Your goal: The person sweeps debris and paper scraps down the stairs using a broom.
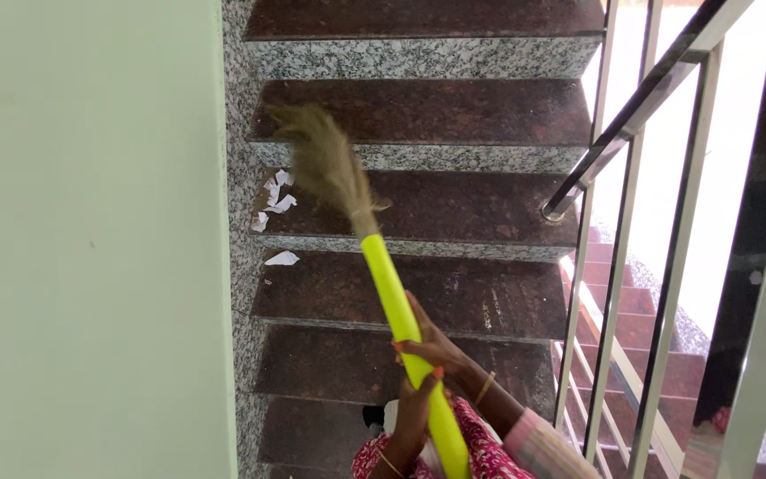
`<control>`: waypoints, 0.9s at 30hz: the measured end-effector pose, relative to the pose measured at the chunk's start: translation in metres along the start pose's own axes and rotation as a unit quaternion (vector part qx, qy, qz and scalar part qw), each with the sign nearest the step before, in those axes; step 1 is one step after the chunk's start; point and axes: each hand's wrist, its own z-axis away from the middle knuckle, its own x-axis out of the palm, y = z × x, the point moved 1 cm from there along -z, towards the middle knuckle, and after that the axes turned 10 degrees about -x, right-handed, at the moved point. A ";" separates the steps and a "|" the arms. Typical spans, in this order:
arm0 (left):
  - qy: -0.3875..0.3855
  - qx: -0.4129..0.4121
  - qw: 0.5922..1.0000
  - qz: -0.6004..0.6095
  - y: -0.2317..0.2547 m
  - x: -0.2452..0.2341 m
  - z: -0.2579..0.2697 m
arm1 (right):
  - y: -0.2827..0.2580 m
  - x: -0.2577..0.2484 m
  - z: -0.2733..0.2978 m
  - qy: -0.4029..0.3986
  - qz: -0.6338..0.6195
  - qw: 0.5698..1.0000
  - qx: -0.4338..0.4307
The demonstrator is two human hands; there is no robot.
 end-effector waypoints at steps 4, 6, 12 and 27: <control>-0.107 0.040 0.993 0.010 0.014 0.024 -0.006 | -0.029 -0.020 0.007 0.098 -0.060 0.993 0.033; -0.120 0.048 0.992 -0.001 0.031 0.034 -0.014 | -0.033 -0.031 0.001 0.161 -0.076 0.982 0.057; -0.173 0.017 0.985 -0.017 0.046 0.021 -0.058 | 0.013 -0.051 -0.005 0.235 -0.046 0.968 0.069; -0.058 0.132 0.977 0.156 0.125 -0.091 -0.107 | 0.034 0.047 -0.168 0.013 -0.024 0.990 0.141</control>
